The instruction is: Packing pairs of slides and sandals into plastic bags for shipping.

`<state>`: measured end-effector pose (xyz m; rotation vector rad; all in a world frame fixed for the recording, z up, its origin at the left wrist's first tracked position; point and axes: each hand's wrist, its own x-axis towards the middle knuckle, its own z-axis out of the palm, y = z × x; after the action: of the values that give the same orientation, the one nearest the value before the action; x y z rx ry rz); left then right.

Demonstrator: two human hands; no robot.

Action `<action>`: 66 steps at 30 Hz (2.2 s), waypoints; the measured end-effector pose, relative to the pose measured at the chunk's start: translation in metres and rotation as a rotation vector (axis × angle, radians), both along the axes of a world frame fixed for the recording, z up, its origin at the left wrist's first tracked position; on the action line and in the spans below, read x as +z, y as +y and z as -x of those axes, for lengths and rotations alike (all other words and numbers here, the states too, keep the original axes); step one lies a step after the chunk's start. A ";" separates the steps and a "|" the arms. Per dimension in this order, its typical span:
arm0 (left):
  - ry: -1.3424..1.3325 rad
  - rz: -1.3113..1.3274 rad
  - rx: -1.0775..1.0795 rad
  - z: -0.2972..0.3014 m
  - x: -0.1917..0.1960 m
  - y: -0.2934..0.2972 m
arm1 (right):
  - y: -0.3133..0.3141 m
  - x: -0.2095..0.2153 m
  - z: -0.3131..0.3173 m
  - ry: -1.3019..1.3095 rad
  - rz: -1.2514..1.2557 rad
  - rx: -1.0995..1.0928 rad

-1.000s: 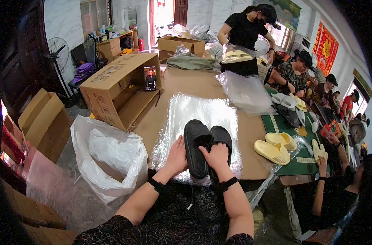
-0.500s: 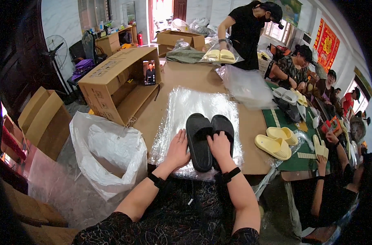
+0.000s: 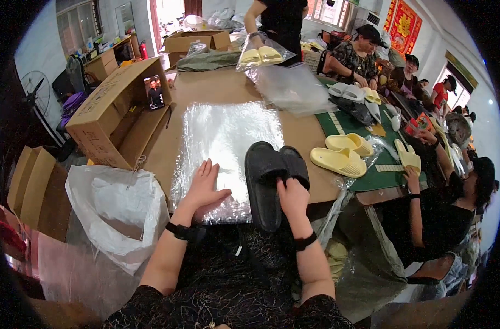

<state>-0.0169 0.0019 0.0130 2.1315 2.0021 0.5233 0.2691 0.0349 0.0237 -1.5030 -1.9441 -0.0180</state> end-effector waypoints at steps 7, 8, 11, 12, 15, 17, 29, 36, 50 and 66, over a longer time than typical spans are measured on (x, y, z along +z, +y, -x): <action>0.126 -0.225 -0.111 -0.018 0.023 -0.017 | -0.057 -0.008 -0.070 0.530 0.033 -0.154; 0.131 -0.225 -0.110 -0.020 0.022 -0.020 | -0.059 -0.010 -0.078 0.613 0.012 -0.145; 0.035 -0.236 -0.222 -0.025 0.012 -0.031 | -0.061 0.002 -0.089 0.832 0.072 -0.043; 0.039 -0.232 -0.216 -0.022 0.008 -0.031 | -0.059 0.000 -0.088 0.915 0.031 0.057; -0.031 -0.307 -0.223 -0.015 -0.003 -0.029 | -0.066 0.000 -0.082 0.922 0.093 0.044; -0.128 -0.267 -0.234 -0.010 -0.004 -0.024 | -0.072 0.002 -0.072 0.840 0.036 0.122; 0.045 -0.102 -0.338 -0.015 0.012 -0.046 | -0.078 -0.001 -0.058 0.846 -0.024 0.221; -0.436 -0.065 -0.221 -0.011 0.008 -0.032 | -0.079 0.000 -0.062 0.820 -0.107 0.223; -0.896 0.087 -0.070 -0.016 0.016 -0.014 | -0.101 0.034 -0.031 -0.051 -0.253 0.651; -0.580 -0.088 -0.298 -0.027 0.044 -0.023 | -0.094 0.030 -0.020 -0.212 0.073 0.377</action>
<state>0.0104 -0.0208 0.0574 1.9664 1.3476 1.0428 0.2890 -0.0590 0.0540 -1.1956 -2.3962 0.0620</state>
